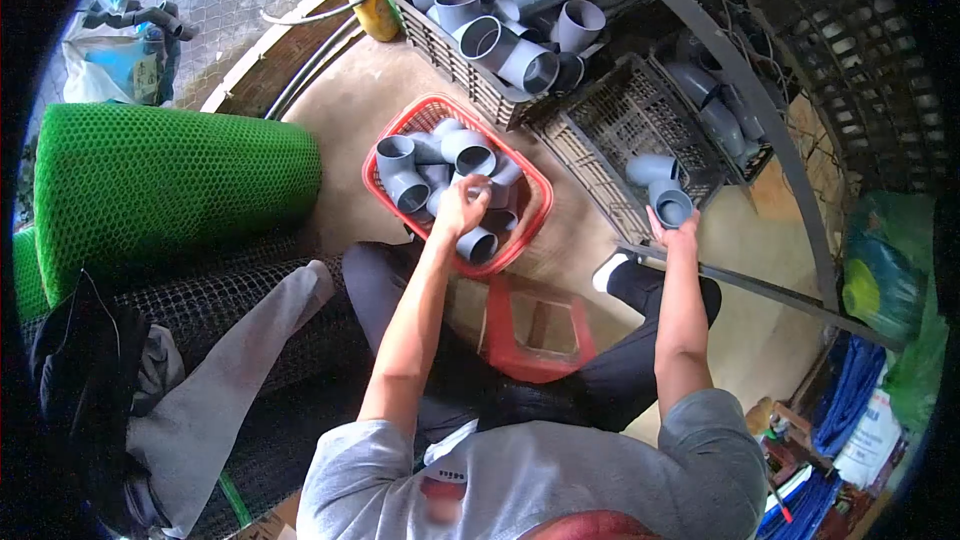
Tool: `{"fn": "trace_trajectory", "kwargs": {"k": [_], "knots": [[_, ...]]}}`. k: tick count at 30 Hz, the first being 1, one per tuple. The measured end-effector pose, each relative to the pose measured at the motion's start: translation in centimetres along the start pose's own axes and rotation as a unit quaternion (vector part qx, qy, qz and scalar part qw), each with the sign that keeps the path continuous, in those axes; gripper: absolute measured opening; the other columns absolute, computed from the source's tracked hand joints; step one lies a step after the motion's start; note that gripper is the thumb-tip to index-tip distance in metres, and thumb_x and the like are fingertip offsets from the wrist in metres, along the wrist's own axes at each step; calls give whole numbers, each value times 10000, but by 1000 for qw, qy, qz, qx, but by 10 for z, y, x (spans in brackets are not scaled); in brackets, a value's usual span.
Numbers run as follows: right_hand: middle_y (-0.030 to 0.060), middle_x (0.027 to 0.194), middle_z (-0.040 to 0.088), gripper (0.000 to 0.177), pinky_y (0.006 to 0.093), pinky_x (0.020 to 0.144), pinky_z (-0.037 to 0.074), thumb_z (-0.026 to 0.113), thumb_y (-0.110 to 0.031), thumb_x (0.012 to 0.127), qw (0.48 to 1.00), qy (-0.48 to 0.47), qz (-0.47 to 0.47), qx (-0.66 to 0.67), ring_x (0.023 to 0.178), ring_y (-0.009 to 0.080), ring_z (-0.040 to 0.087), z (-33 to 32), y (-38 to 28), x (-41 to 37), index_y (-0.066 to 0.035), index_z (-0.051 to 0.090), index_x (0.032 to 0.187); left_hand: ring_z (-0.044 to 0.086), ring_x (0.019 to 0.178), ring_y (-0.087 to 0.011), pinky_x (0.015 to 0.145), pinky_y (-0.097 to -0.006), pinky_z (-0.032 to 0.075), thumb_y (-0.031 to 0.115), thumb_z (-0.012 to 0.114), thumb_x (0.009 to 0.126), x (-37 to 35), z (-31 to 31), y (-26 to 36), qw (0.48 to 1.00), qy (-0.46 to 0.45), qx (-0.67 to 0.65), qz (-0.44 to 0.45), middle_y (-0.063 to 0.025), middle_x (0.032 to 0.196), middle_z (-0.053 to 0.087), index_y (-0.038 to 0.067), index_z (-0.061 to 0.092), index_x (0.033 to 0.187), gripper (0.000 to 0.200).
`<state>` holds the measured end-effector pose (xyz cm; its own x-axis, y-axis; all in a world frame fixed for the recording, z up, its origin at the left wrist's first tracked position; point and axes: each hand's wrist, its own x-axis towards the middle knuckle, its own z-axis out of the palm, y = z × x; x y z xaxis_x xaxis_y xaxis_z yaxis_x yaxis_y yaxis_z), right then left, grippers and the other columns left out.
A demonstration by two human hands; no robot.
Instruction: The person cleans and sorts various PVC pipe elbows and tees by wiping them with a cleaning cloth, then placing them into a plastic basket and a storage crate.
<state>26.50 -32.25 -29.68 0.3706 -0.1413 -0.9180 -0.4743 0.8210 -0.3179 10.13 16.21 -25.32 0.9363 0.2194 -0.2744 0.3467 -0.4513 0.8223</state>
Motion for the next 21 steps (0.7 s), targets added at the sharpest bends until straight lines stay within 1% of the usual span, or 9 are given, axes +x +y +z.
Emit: {"fn": "trace_trajectory", "kwargs": {"k": [4, 6, 7, 8, 10, 11, 12, 16, 21], "knots": [[182, 1357, 599, 606, 680, 989, 542, 473, -580, 959, 999, -31, -29, -14, 1236, 451, 570, -8, 9, -18, -117, 633, 1316, 467, 1383, -464, 1121, -468, 458, 317, 730, 831, 47, 9, -29, 981, 13, 186, -50, -262, 1559, 414, 172, 629, 1378, 575], [249, 1374, 581, 672, 689, 1008, 523, 506, -581, 949, 999, -32, -31, -15, 1244, 491, 568, -11, 17, -40, -77, 574, 1388, 424, 1393, -538, 1160, -518, 412, 413, 714, 844, 59, 6, -30, 947, -35, 314, -57, -328, 1512, 455, 238, 601, 1424, 617], [279, 1398, 536, 715, 688, 998, 531, 569, -555, 935, 999, 10, -37, -22, 1241, 495, 570, -13, 30, -47, -69, 481, 1452, 393, 1437, -509, 1198, -494, 373, 476, 657, 878, 65, 3, -24, 939, -82, 321, -96, -336, 1523, 445, 155, 554, 1472, 683], [310, 1422, 491, 796, 687, 987, 539, 632, -529, 922, 997, 51, -44, -27, 1238, 498, 571, -16, 45, -53, -60, 387, 1516, 393, 1437, -509, 1198, -494, 373, 476, 657, 878, 81, 6, -41, 940, -80, 319, -94, -336, 1523, 445, 155, 554, 1472, 683], [355, 1364, 447, 970, 693, 949, 562, 701, -538, 908, 970, -108, -110, -188, 1227, 514, 567, -38, 76, -69, -8, 226, 1566, 489, 1398, -431, 1186, -463, 396, 482, 586, 913, 115, 20, -89, 962, -113, 224, -104, -280, 1581, 409, 70, 516, 1484, 708], [344, 1356, 458, 938, 684, 935, 574, 692, -526, 920, 952, -149, -117, -239, 1213, 501, 584, -37, 93, -94, -6, 237, 1554, 580, 1310, -409, 1176, -451, 405, 432, 560, 930, 110, 30, -84, 967, 6, 229, -107, -300, 1425, 568, -43, 572, 1381, 655], [332, 1349, 469, 907, 674, 922, 586, 682, -514, 932, 931, -187, -124, -289, 1200, 489, 600, -33, 111, -124, -3, 249, 1543, 593, 1288, -410, 1153, -446, 430, 412, 551, 937, 106, 23, -73, 968, 4, 234, -90, -302, 1358, 614, -55, 613, 1324, 610], [280, 1290, 541, 720, 617, 873, 626, 702, -423, 949, 912, -231, -55, -334, 1118, 416, 665, -16, 156, -165, -13, 355, 1429, 599, 1280, -403, 1107, -454, 472, 344, 599, 925, 87, 16, -56, 977, 42, 186, -101, -298, 1418, 572, -30, 621, 1325, 548], [279, 1319, 526, 1070, 611, 918, 576, 712, -685, 862, 893, -256, -19, -370, 1174, 383, 643, 16, 179, -163, -36, 213, 1551, 498, 1369, -463, 1174, -474, 401, 216, 651, 857, 6, 18, 23, 980, 138, 46, 139, -318, 1474, 512, -33, 645, 1242, 459]]}}
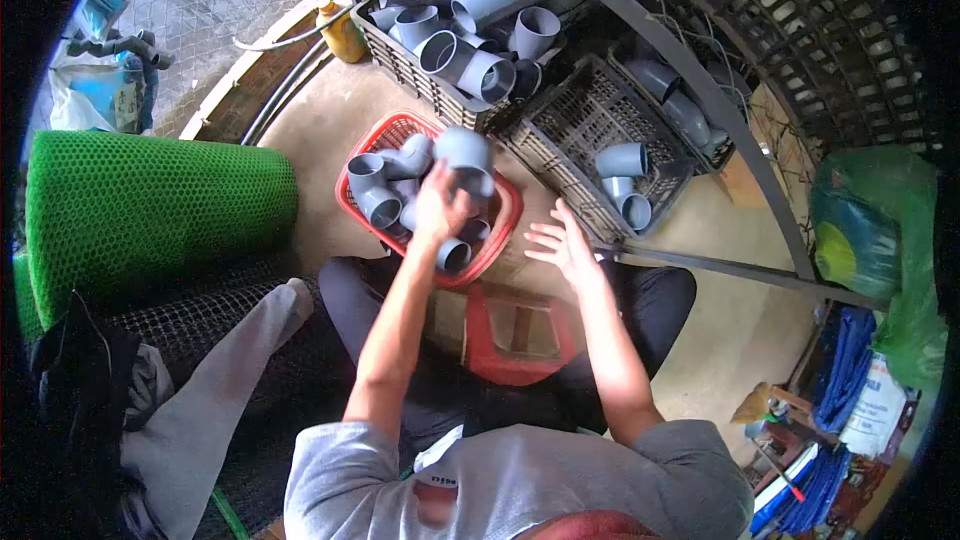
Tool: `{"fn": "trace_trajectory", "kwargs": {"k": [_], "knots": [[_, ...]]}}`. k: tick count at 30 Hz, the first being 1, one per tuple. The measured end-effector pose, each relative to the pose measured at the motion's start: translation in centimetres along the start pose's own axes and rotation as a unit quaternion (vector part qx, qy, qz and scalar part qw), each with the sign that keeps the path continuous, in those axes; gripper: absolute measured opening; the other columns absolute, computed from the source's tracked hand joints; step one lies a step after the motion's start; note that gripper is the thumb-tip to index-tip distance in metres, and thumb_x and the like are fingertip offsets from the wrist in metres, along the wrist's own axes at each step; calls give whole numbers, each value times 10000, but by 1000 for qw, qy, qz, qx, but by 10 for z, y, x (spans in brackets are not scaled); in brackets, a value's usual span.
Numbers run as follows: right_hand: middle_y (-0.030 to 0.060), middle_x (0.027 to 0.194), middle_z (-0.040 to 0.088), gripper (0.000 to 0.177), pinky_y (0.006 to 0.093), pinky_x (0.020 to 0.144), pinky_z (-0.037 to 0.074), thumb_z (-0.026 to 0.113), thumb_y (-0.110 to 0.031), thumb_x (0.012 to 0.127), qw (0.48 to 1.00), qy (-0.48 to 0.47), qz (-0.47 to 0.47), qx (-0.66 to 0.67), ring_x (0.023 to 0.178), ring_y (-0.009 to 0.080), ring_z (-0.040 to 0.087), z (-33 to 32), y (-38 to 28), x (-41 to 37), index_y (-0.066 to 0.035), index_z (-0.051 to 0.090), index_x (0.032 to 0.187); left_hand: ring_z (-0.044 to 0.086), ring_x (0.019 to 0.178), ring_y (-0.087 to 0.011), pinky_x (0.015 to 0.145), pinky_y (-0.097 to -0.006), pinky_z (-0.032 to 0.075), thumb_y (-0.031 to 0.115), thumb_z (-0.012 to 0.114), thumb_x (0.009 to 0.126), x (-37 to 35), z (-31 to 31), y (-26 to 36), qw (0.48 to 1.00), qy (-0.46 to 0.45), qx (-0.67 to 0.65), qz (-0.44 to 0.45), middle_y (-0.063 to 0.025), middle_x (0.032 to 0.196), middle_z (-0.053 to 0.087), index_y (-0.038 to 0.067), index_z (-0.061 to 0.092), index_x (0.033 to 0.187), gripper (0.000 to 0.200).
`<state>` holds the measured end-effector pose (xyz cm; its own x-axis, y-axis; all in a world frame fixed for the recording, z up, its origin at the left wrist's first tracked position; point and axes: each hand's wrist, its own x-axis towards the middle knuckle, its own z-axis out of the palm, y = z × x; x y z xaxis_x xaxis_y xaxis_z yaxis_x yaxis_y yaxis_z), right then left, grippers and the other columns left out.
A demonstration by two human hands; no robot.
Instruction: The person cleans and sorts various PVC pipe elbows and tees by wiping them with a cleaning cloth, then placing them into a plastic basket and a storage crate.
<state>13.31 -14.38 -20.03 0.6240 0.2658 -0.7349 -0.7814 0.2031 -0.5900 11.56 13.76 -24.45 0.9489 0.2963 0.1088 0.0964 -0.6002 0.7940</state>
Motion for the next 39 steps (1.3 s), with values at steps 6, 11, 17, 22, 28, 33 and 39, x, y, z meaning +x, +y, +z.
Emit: {"fn": "trace_trajectory", "kwargs": {"k": [6, 11, 17, 22, 28, 33, 39], "knots": [[119, 1399, 571, 865, 534, 1083, 463, 756, -587, 855, 977, -88, -69, 181, 1278, 294, 567, 3, -18, 7, -90, 446, 1491, 509, 1396, -398, 1176, -461, 391, 124, 657, 898, -36, -67, 124, 978, -141, -132, 78, -232, 1438, 584, 31, 717, 1186, 308], [117, 1365, 584, 852, 587, 945, 542, 822, -534, 821, 987, 23, -62, 145, 1230, 308, 596, -30, -60, 24, -109, 467, 1468, 639, 1243, -353, 1012, -434, 523, 127, 680, 892, -54, -77, 59, 990, -77, -110, -46, -189, 1327, 658, 63, 699, 1212, 327], [185, 1325, 634, 1070, 498, 996, 527, 942, -567, 628, 878, 261, -207, -342, 1129, 330, 677, -107, -121, 132, -63, 468, 1444, 657, 1197, -361, 968, -421, 545, 162, 682, 897, -64, -70, 17, 982, -130, -72, -120, -200, 1281, 674, 56, 678, 1260, 379], [247, 1360, 643, 1194, 438, 1056, 508, 931, -567, 607, 639, 274, -104, -711, 1246, 407, 633, -83, -137, 130, -58, 397, 1546, 603, 1260, -426, 1085, -473, 479, 235, 732, 845, -64, -44, -12, 971, -188, -2, -147, -262, 1362, 616, 58, 657, 1303, 497], [242, 1407, 613, 861, 502, 1088, 485, 831, -494, 779, 655, 205, -108, -719, 1298, 391, 599, -125, -118, 171, -83, 531, 1473, 438, 1426, -431, 1176, -509, 398, 231, 772, 787, -30, -1, -69, 980, -112, 143, -78, -261, 1504, 495, 103, 560, 1413, 672], [242, 1202, 718, 712, 455, 983, 539, 790, -454, 836, 700, 151, -237, -656, 1139, 394, 687, -86, -84, 105, -24, 598, 1369, 505, 1364, -307, 1090, -586, 436, 163, 669, 830, 5, 18, -72, 910, -277, 303, -54, -117, 1388, 607, 103, 619, 1279, 456], [171, 1206, 714, 817, 459, 894, 585, 719, -590, 913, 948, -22, -25, -316, 1074, 326, 709, -2, -21, 13, -50, 487, 1481, 678, 1058, -352, 958, -588, 494, 334, 749, 833, 12, 3, -33, 907, -305, 281, -73, -127, 1089, 693, 84, 700, 1155, 410]]}}
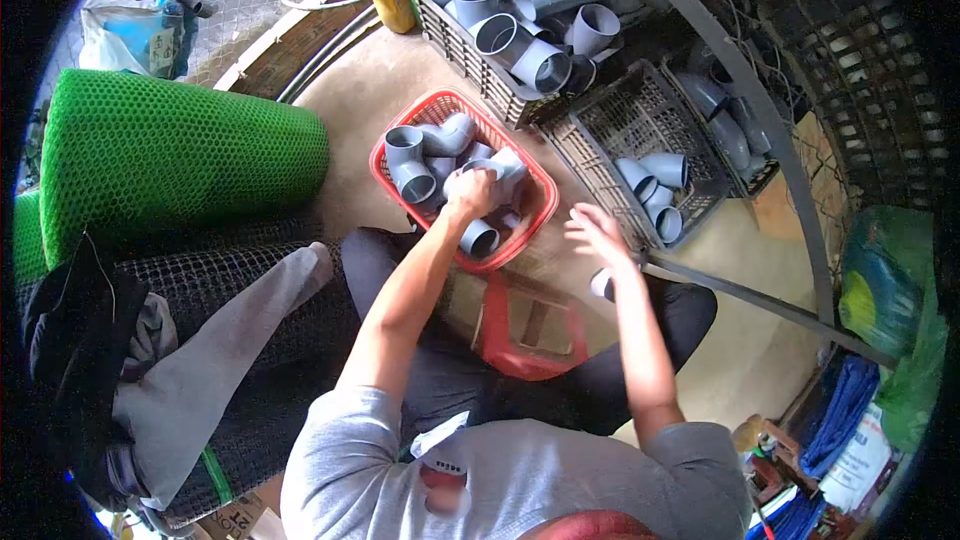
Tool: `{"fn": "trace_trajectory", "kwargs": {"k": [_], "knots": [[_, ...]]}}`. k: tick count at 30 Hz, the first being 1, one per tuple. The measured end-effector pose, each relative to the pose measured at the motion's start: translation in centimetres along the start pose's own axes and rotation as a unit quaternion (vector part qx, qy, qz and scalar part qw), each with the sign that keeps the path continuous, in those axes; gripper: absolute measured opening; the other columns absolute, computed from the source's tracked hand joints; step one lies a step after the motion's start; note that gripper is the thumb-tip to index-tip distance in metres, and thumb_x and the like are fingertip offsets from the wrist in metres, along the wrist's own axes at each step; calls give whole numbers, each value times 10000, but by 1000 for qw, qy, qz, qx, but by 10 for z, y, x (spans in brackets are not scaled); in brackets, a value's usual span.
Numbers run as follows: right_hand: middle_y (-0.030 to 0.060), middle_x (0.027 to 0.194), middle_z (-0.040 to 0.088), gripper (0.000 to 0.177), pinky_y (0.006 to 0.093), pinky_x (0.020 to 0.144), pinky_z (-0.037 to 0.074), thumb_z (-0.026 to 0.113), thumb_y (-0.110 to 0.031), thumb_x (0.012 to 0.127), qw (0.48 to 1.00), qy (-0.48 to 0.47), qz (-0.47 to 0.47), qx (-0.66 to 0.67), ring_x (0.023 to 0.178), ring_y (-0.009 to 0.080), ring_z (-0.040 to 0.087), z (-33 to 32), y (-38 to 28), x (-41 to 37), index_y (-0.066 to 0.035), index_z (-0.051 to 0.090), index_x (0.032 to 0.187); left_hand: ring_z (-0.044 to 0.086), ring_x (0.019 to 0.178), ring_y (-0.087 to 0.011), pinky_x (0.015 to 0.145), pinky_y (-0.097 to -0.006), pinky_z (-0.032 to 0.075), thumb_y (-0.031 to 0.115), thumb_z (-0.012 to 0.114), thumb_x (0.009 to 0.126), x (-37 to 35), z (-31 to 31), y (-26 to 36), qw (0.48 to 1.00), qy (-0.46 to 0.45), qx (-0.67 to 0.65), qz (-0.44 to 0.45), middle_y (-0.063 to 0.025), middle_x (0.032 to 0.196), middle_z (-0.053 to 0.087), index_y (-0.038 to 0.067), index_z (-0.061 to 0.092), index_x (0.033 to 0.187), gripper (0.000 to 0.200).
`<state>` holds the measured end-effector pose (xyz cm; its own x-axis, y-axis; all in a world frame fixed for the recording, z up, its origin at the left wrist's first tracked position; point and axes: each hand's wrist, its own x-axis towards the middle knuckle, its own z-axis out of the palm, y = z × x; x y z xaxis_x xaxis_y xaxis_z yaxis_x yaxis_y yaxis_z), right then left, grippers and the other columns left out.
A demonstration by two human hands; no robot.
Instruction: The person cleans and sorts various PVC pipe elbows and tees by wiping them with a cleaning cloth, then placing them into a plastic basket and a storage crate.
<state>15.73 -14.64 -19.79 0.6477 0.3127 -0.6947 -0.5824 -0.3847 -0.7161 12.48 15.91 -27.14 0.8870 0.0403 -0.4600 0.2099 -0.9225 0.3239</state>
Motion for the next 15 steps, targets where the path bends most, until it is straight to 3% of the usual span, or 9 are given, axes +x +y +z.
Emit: {"fn": "trace_trajectory", "kwargs": {"k": [2, 3, 4, 6, 7, 8, 10, 12, 15], "knots": [[243, 1405, 576, 995, 589, 937, 566, 685, -690, 882, 967, -66, 86, 231, 1186, 381, 651, 26, 19, -1, -60, 341, 1571, 698, 975, -363, 925, -540, 520, 249, 748, 824, -41, -27, 24, 984, 159, -50, 69, -135, 998, 710, 62, 714, 1074, 314], [290, 1529, 414, 1091, 686, 970, 518, 639, -755, 866, 923, -90, 132, 351, 1318, 431, 547, 38, 9, -9, -57, 243, 1605, 695, 987, -359, 916, -504, 530, 194, 739, 823, -64, -46, 38, 979, 156, -84, 102, -139, 987, 709, 53, 720, 1036, 256], [294, 1565, 352, 1068, 754, 1013, 439, 632, -762, 865, 865, -124, 162, 459, 1377, 450, 481, 43, 8, -12, -67, 276, 1593, 693, 999, -355, 908, -467, 540, 138, 729, 822, -88, -62, 50, 972, 149, -118, 137, -142, 976, 709, 45, 726, 998, 200], [257, 1556, 384, 1037, 733, 1090, 384, 603, -760, 886, 787, -257, 89, 554, 1377, 445, 475, 50, 38, 3, -65, 284, 1586, 692, 999, -344, 878, -461, 545, 142, 727, 854, -122, -75, 57, 923, 124, -232, 280, -152, 960, 715, 50, 732, 960, 141], [204, 1529, 455, 944, 646, 1144, 383, 583, -731, 916, 811, -146, 112, 555, 1350, 403, 514, 58, 30, 1, -62, 366, 1546, 714, 1014, -290, 910, -403, 555, 128, 724, 898, -135, -81, 61, 875, 161, -310, 336, -145, 1029, 739, 28, 755, 1023, 163], [151, 1442, 573, 782, 549, 1144, 425, 603, -638, 951, 836, -150, 22, 527, 1318, 337, 561, 63, 21, -3, -61, 487, 1466, 714, 1014, -290, 910, -403, 555, 128, 724, 898, -137, -83, 56, 874, 160, -310, 338, -145, 1029, 739, 28, 755, 1023, 163], [128, 1352, 650, 628, 522, 1130, 445, 632, -542, 960, 820, -146, -19, 553, 1287, 286, 593, 48, 33, 8, -73, 588, 1375, 723, 1006, -208, 919, -342, 554, 89, 660, 959, -143, -85, 44, 835, 201, -483, 168, -128, 1064, 755, 4, 749, 1047, 151], [109, 1345, 657, 571, 515, 1097, 466, 636, -506, 961, 800, -118, 0, 588, 1284, 276, 593, 35, 29, 0, -82, 618, 1343, 707, 930, -151, 868, -321, 560, 63, 642, 971, -108, -81, 30, 818, 265, -503, 91, -93, 985, 760, -7, 711, 1105, 166], [87, 1377, 624, 569, 567, 1093, 447, 654, -517, 948, 816, -45, 41, 574, 1317, 283, 565, 17, 38, -5, -134, 600, 1366, 737, 902, -256, 853, -373, 575, 189, 722, 906, -28, -20, -16, 892, 231, -388, 11, -146, 978, 755, 49, 696, 1175, 304]]}}
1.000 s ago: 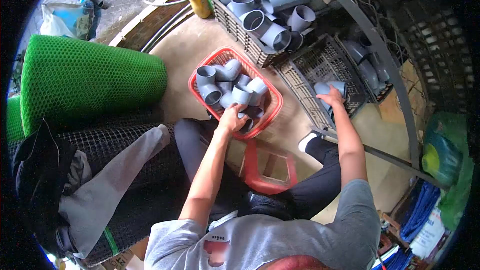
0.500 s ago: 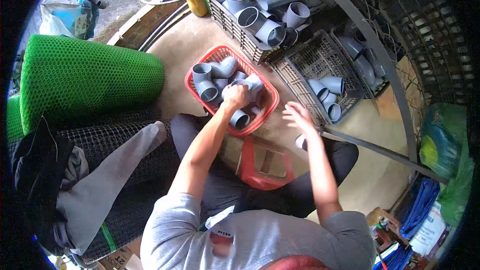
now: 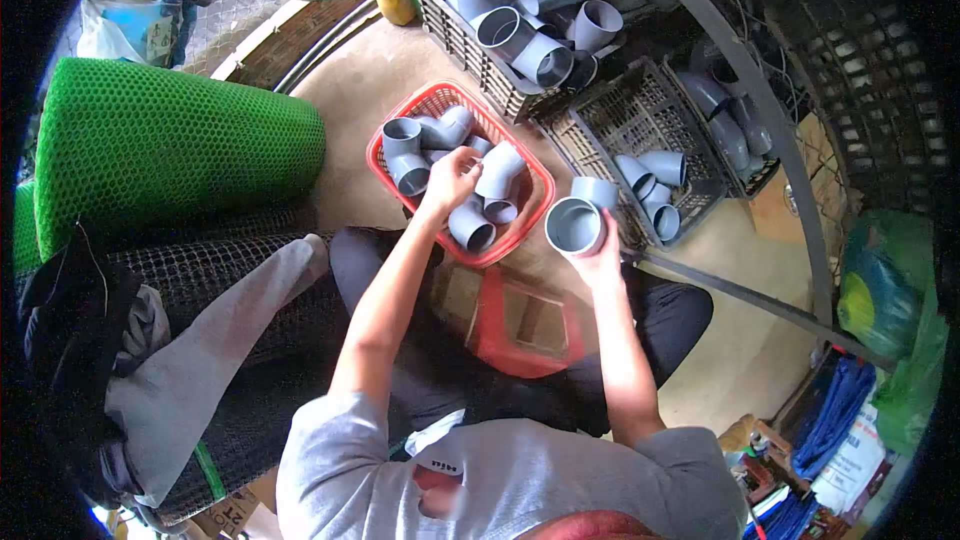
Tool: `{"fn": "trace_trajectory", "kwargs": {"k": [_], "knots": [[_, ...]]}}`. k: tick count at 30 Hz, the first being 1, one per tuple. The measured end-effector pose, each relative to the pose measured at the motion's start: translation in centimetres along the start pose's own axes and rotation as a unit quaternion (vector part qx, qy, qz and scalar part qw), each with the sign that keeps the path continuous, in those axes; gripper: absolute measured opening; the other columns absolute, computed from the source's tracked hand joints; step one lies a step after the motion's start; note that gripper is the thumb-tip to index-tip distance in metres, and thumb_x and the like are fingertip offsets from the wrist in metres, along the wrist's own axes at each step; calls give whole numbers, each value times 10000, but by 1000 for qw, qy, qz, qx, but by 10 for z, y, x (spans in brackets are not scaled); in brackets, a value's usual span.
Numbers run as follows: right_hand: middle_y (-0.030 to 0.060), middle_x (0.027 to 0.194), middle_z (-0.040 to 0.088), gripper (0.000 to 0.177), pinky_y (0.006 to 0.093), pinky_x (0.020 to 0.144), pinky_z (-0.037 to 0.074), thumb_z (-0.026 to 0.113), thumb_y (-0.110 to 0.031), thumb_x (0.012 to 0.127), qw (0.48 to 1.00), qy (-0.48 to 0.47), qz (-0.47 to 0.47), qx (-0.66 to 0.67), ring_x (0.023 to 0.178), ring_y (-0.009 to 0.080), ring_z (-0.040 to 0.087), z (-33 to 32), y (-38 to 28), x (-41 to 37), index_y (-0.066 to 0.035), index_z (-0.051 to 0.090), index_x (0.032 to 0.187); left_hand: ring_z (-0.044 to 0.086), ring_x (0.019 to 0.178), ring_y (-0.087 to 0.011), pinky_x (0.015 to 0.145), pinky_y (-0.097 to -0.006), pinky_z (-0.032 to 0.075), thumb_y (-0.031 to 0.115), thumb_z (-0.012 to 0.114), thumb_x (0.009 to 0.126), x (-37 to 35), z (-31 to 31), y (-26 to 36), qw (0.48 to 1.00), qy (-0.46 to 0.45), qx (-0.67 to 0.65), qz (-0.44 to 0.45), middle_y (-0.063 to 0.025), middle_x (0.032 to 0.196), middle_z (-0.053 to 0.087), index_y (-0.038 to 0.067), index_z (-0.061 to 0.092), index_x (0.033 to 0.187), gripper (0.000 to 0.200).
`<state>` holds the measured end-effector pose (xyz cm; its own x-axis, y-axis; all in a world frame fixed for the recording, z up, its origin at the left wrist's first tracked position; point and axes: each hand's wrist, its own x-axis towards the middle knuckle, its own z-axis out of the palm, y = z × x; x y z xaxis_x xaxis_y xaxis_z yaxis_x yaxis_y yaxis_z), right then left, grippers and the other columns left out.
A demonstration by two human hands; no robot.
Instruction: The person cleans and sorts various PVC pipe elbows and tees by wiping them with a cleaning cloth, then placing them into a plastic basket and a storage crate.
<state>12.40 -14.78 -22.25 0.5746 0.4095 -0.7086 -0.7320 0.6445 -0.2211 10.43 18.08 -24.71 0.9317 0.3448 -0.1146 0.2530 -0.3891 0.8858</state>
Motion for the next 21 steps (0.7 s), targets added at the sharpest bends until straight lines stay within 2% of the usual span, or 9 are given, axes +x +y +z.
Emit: {"fn": "trace_trajectory", "kwargs": {"k": [5, 7, 9, 12, 14, 16, 17, 19, 21], "knots": [[89, 1457, 545, 678, 665, 1083, 422, 723, -527, 906, 994, 75, 6, -79, 1353, 304, 531, -15, -9, -25, -202, 495, 1456, 605, 1248, -426, 1057, -467, 503, 442, 854, 758, 51, 89, -117, 965, -104, 174, -166, -295, 1342, 606, 18, 490, 1424, 869], [93, 1444, 555, 679, 656, 1071, 441, 731, -525, 903, 985, 113, 15, -129, 1345, 306, 538, -4, -15, -39, -197, 500, 1450, 507, 1357, -442, 1130, -475, 453, 504, 888, 713, 56, 122, -148, 962, -118, 184, -161, -298, 1462, 491, 66, 200, 1618, 1219], [81, 1414, 579, 702, 630, 1017, 488, 770, -511, 875, 979, 119, 12, -164, 1279, 301, 580, -1, -28, -42, -190, 507, 1441, 467, 1390, -453, 1145, -498, 437, 486, 903, 705, 51, 136, -135, 951, -127, 185, -211, -287, 1544, 382, 159, 63, 1660, 1313], [86, 1381, 589, 719, 621, 964, 508, 781, -495, 861, 956, 154, -2, -251, 1233, 303, 603, 8, -65, -26, -165, 508, 1438, 474, 1384, -466, 1126, -524, 454, 416, 908, 726, 45, 142, -132, 947, -117, 157, -253, -286, 1538, 367, 305, 17, 1657, 1294], [119, 1363, 583, 765, 636, 929, 520, 814, -464, 829, 938, 130, -33, -321, 1235, 326, 600, 7, -99, 4, -137, 499, 1444, 506, 1351, -479, 1106, -530, 472, 412, 917, 709, 46, 132, -133, 951, -114, 167, -235, -265, 1526, 411, 289, 80, 1644, 1261], [173, 1474, 468, 1056, 697, 914, 509, 887, -455, 742, 912, 175, -121, -349, 1285, 377, 557, 39, -123, 23, -105, 309, 1553, 555, 1316, -462, 1093, -515, 483, 479, 899, 699, 38, 121, -126, 956, -85, 177, -216, -268, 1486, 498, 253, 206, 1615, 1171], [146, 1376, 563, 902, 667, 895, 535, 865, -458, 772, 878, 209, -155, -401, 1217, 358, 613, 10, -149, 69, -135, 412, 1481, 555, 1316, -462, 1093, -515, 483, 479, 899, 699, 37, 115, -123, 955, -87, 183, -216, -268, 1486, 498, 253, 206, 1615, 1171], [212, 1491, 465, 1048, 744, 929, 485, 900, -500, 714, 829, 291, -175, -446, 1325, 447, 521, 46, -175, 93, -102, 354, 1515, 589, 1294, -438, 1087, -488, 484, 580, 834, 730, 29, 100, -121, 962, -55, 86, -254, -263, 1433, 576, 221, 329, 1574, 1047], [249, 1518, 421, 1169, 754, 986, 463, 927, -495, 683, 841, 307, -200, -399, 1334, 468, 505, 66, -187, 124, -49, 275, 1544, 608, 1290, -401, 1077, -455, 485, 638, 731, 816, 6, 79, -83, 959, -21, 37, -281, -239, 1409, 612, 136, 443, 1497, 894]]}}
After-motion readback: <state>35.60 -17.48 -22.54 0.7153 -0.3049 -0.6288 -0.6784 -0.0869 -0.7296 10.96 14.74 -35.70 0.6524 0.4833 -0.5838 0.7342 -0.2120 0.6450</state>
